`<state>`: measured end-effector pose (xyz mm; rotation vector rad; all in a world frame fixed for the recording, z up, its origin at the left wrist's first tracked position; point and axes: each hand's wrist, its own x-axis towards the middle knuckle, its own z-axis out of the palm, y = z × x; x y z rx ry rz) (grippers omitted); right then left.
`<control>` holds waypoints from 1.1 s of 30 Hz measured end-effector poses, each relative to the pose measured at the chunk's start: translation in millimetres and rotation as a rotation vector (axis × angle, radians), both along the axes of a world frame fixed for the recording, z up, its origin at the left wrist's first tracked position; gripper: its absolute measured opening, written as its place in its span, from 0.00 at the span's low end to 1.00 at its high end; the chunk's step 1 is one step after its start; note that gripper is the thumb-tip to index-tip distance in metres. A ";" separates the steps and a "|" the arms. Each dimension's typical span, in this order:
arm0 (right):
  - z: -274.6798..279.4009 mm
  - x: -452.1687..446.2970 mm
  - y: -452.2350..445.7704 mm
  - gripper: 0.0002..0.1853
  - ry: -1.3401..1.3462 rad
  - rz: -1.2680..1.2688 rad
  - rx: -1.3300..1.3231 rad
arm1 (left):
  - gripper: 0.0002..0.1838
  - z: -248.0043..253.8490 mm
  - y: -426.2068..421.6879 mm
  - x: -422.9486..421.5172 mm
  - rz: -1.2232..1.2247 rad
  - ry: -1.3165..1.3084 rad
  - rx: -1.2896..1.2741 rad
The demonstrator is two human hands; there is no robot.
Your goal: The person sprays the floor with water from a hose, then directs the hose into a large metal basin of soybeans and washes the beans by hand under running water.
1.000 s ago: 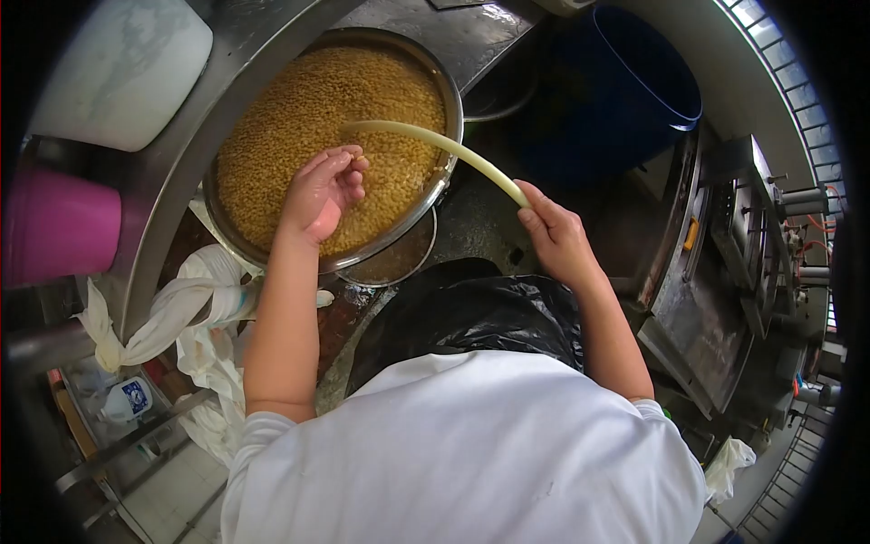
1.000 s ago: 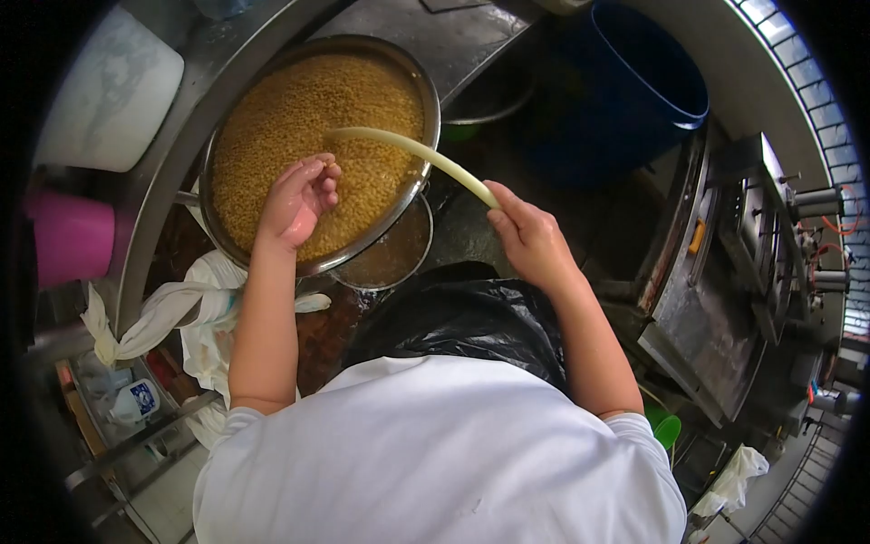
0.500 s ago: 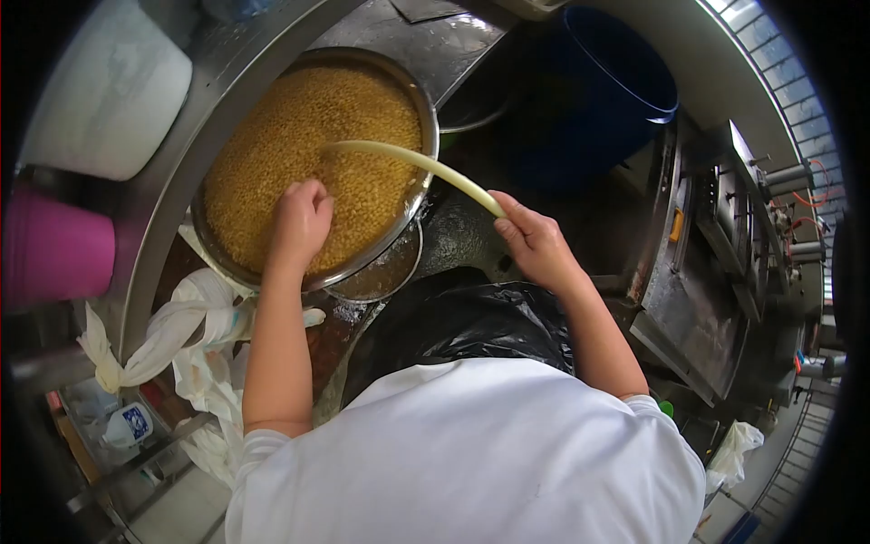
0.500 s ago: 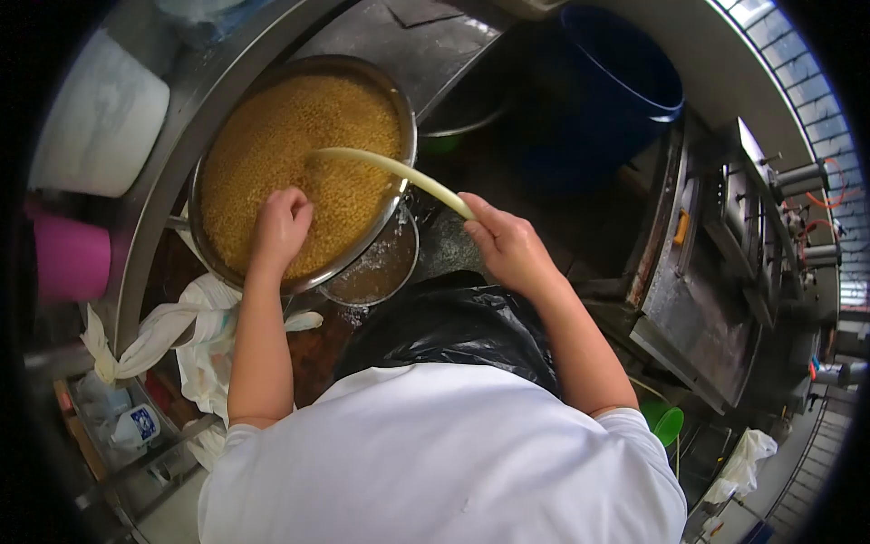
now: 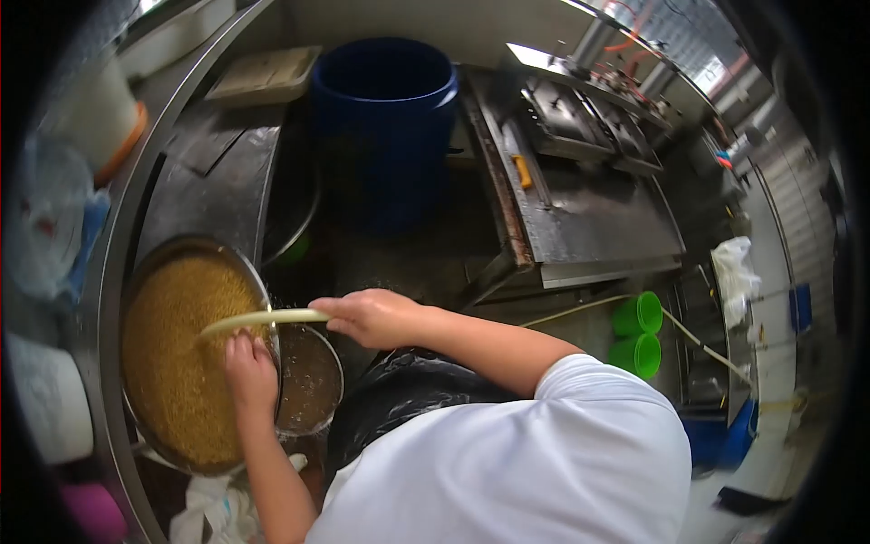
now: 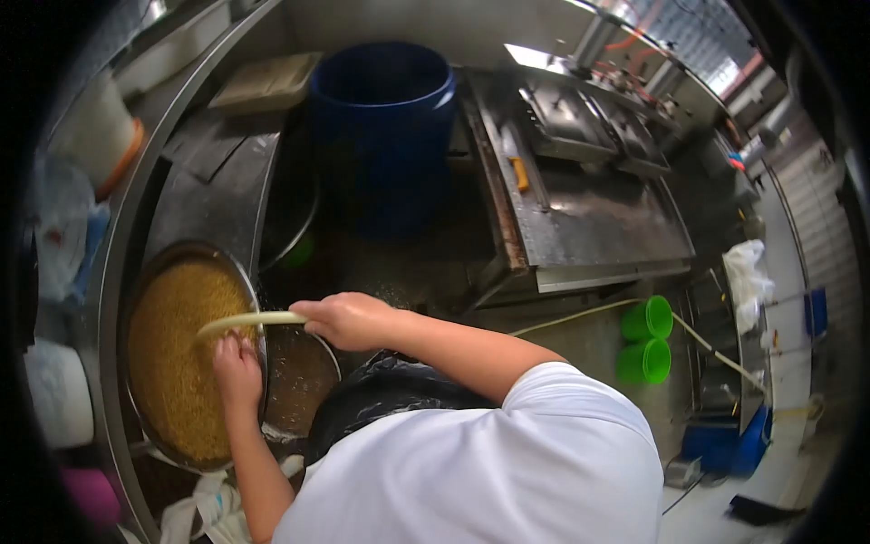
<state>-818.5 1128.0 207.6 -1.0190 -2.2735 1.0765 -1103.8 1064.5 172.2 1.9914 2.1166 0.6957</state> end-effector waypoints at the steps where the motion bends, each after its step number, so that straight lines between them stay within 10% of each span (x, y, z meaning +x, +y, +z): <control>1: -1.9 0.2 1.2 0.23 0.016 0.005 -0.003 | 0.16 -4.5 4.2 3.8 0.009 -0.059 0.051; 17: 1.7 0.7 -0.7 0.22 0.023 -0.002 0.023 | 0.07 -23.8 10.2 5.3 0.014 -0.397 0.017; 27: 8.9 -6.8 1.5 0.23 0.051 0.043 0.025 | 0.08 1.4 -26.1 -48.8 0.014 0.182 0.172; 33: 19.5 -1.4 0.2 0.23 -0.008 -0.013 0.000 | 0.18 37.1 -52.2 -118.6 0.575 0.003 0.006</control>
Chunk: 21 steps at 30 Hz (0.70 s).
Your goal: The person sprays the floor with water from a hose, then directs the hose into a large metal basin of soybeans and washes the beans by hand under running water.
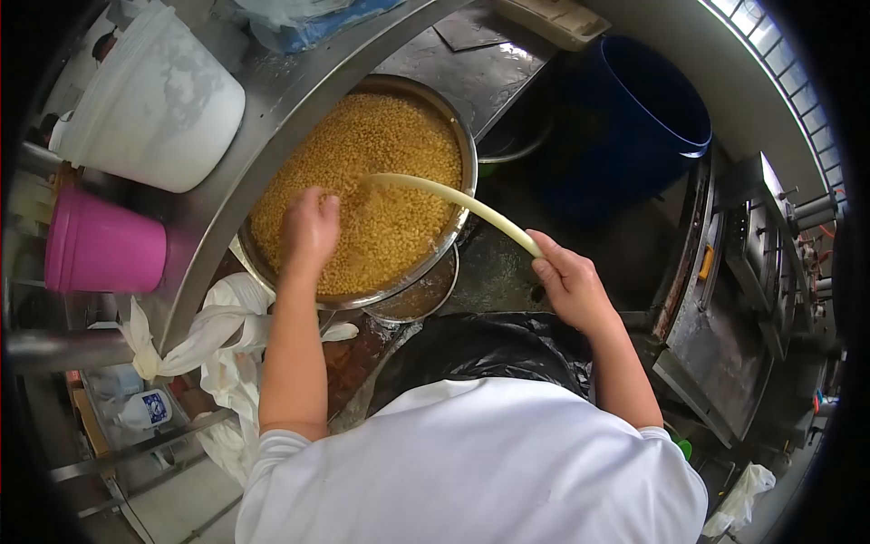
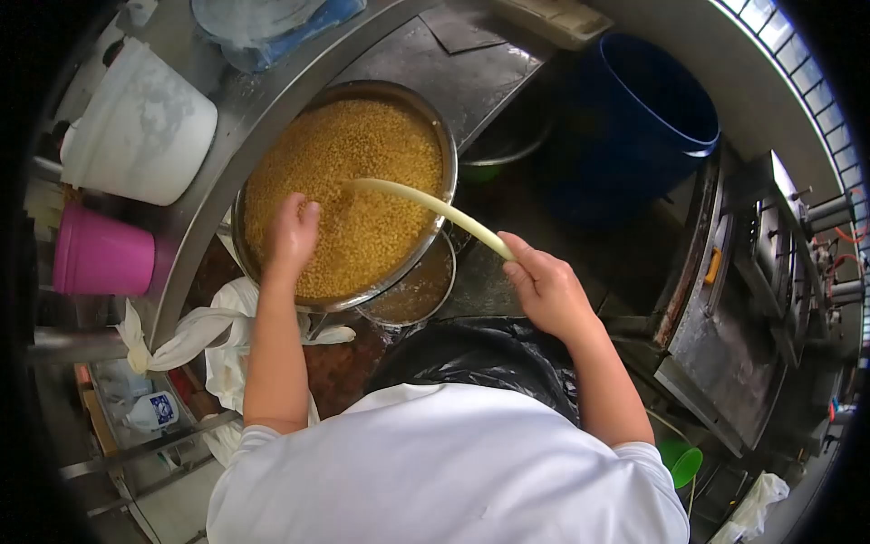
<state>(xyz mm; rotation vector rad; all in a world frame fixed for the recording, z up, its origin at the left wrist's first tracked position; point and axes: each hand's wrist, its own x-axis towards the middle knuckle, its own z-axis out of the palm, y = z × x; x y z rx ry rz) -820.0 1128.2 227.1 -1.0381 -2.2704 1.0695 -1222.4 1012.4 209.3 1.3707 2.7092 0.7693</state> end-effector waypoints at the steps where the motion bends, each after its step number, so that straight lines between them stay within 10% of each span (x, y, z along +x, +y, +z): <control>1: 0.8 2.3 0.3 0.23 -0.001 0.004 -0.001 | 0.21 -4.1 -2.3 -22.2 0.070 0.017 -0.050; 21: 25.1 14.9 -2.3 0.22 -0.043 -0.047 -0.003 | 0.53 -86.7 20.3 -162.9 0.627 -0.578 -0.424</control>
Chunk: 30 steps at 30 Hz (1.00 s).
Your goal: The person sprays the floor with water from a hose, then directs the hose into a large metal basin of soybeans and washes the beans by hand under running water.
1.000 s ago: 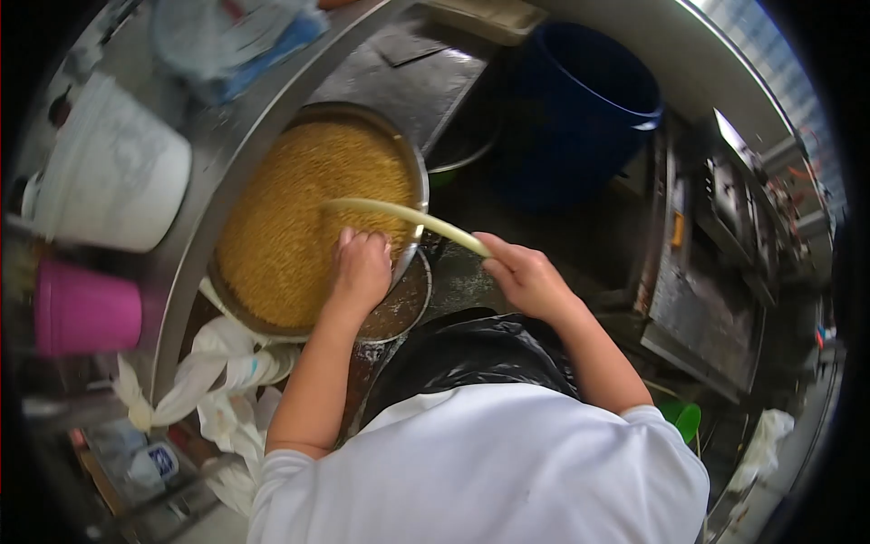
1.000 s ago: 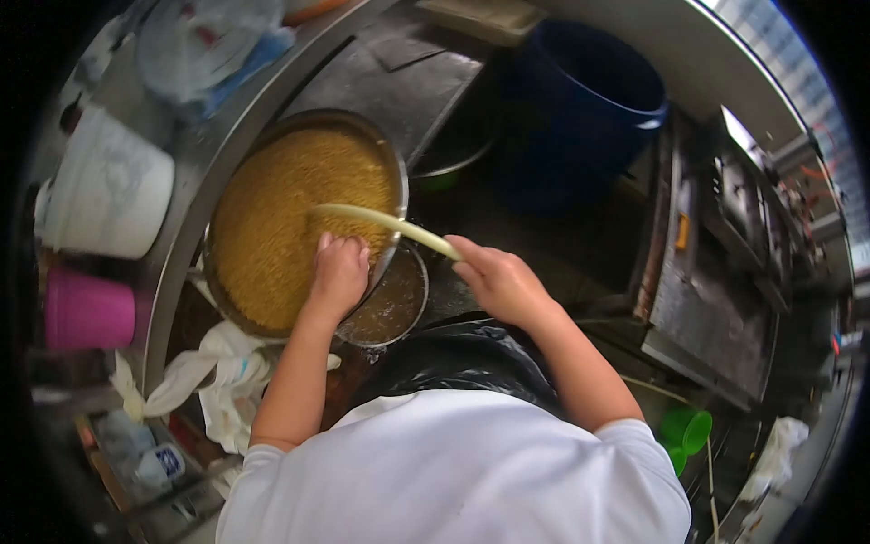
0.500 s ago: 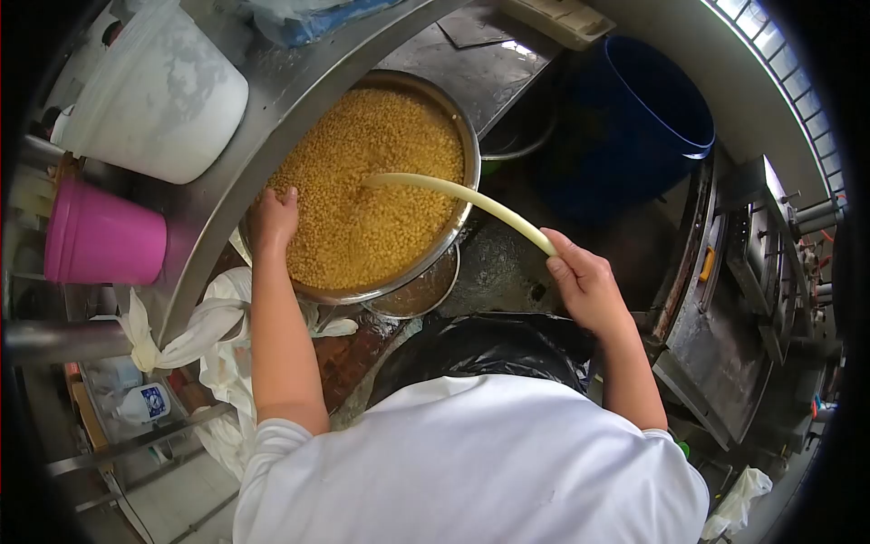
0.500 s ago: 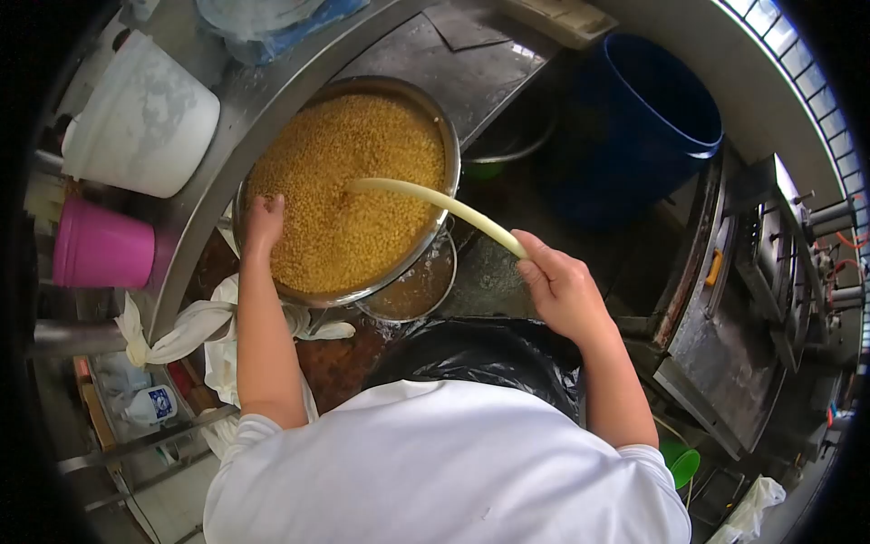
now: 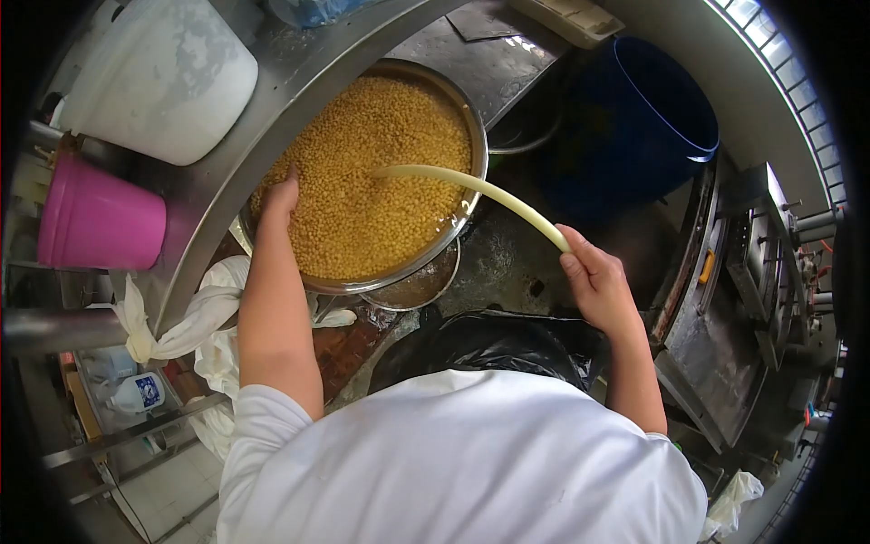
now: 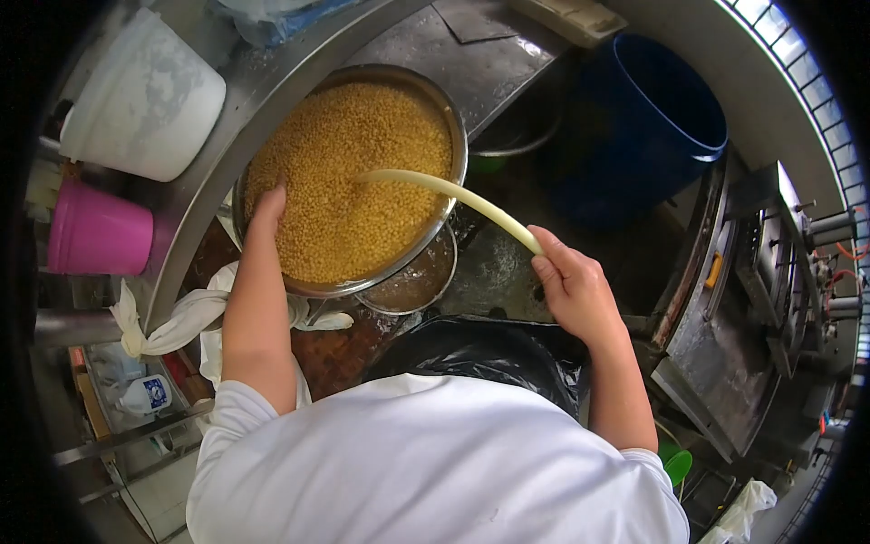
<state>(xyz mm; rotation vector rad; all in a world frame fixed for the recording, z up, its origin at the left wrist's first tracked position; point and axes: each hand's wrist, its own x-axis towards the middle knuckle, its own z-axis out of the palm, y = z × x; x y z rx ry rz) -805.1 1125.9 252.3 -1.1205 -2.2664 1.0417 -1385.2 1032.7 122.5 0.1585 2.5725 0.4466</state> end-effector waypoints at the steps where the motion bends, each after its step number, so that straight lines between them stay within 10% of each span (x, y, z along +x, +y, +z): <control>1: -0.6 0.1 -0.4 0.22 -0.003 -0.002 0.000 | 0.53 2.9 -0.6 2.4 0.010 -0.068 0.075; 30: -16.7 -5.6 -5.8 0.23 0.003 0.020 0.001 | 0.49 -62.7 -8.1 -22.5 0.082 -0.582 0.486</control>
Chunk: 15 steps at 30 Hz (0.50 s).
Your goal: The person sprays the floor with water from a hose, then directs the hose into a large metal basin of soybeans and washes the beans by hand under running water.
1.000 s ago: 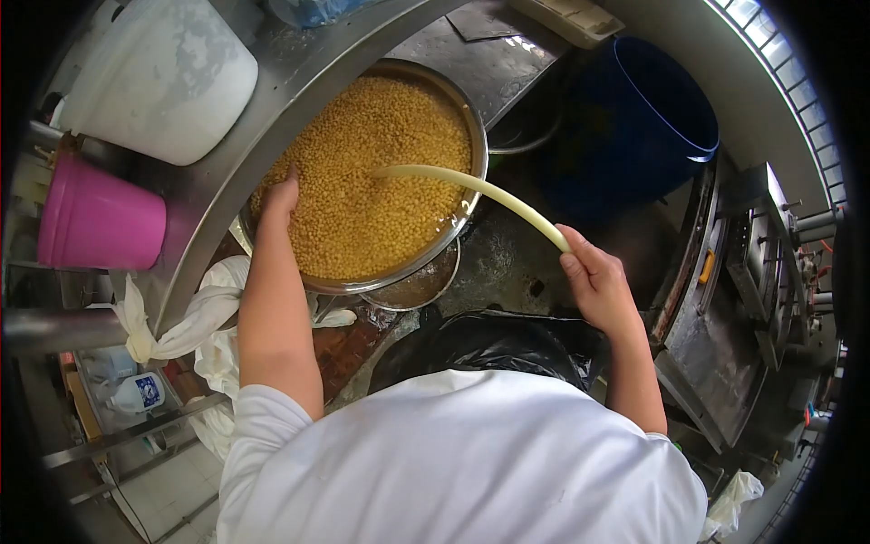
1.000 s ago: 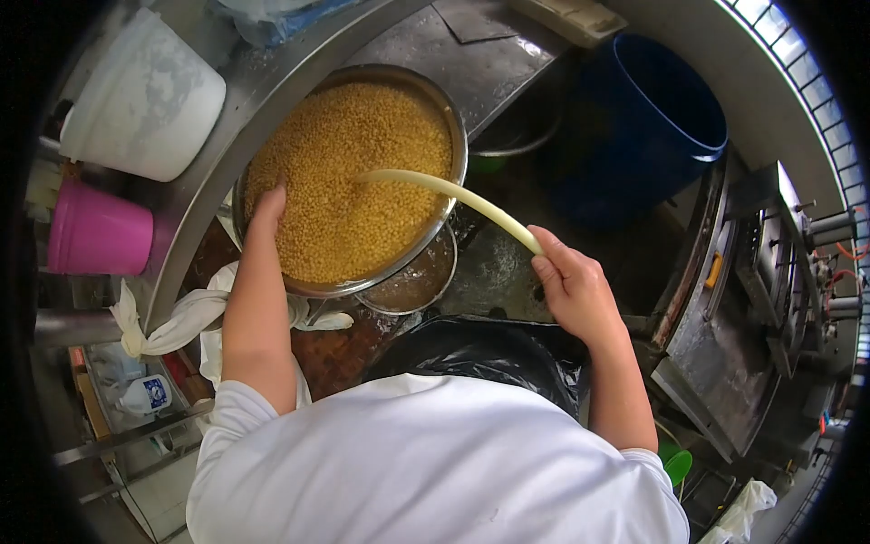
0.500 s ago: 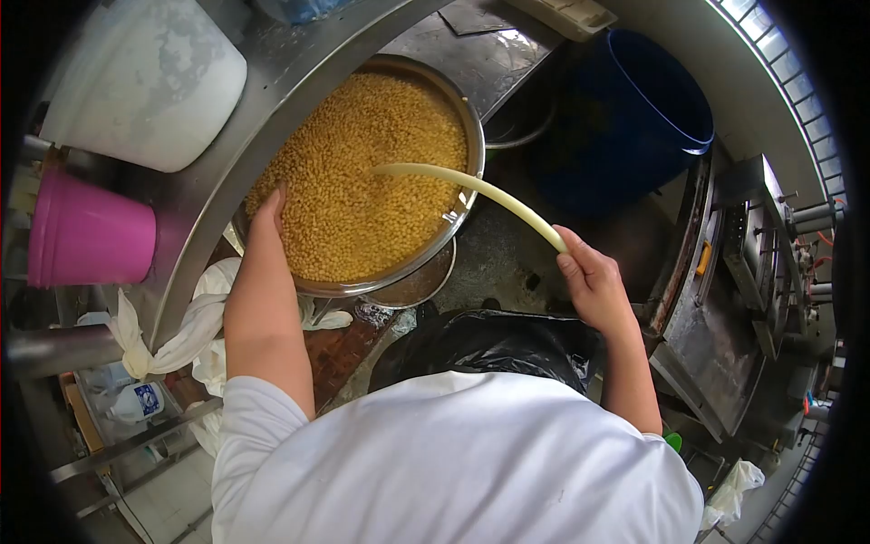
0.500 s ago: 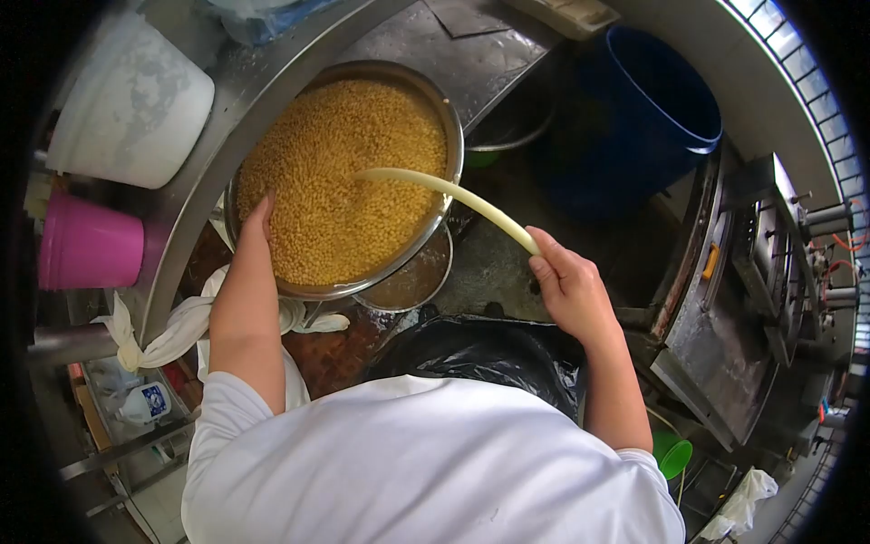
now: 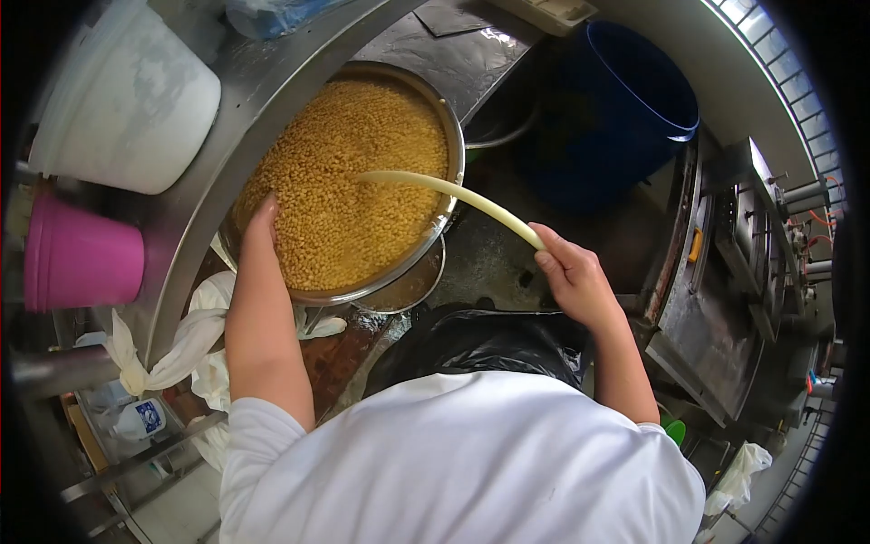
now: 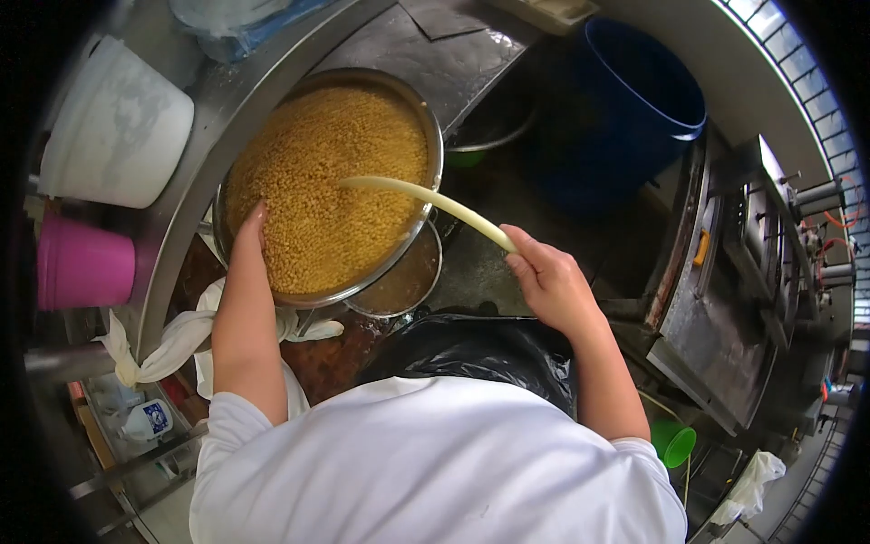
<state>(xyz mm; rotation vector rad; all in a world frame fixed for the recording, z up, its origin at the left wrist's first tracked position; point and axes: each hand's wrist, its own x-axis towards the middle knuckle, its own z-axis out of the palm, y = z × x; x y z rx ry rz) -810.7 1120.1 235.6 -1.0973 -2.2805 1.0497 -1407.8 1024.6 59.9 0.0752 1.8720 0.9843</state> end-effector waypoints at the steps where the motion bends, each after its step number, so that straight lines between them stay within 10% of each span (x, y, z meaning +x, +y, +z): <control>1: 0.1 0.2 0.1 0.23 0.001 -0.008 -0.001 | 0.49 5.9 -1.5 2.8 -0.012 0.004 0.018; 9: -8.5 3.3 1.7 0.23 0.031 0.041 0.067 | 0.52 162.8 32.6 87.2 -0.623 0.562 -0.454; 15: -10.1 6.3 2.4 0.22 0.015 0.060 0.030 | 0.35 176.4 99.9 158.1 -0.858 1.211 -0.200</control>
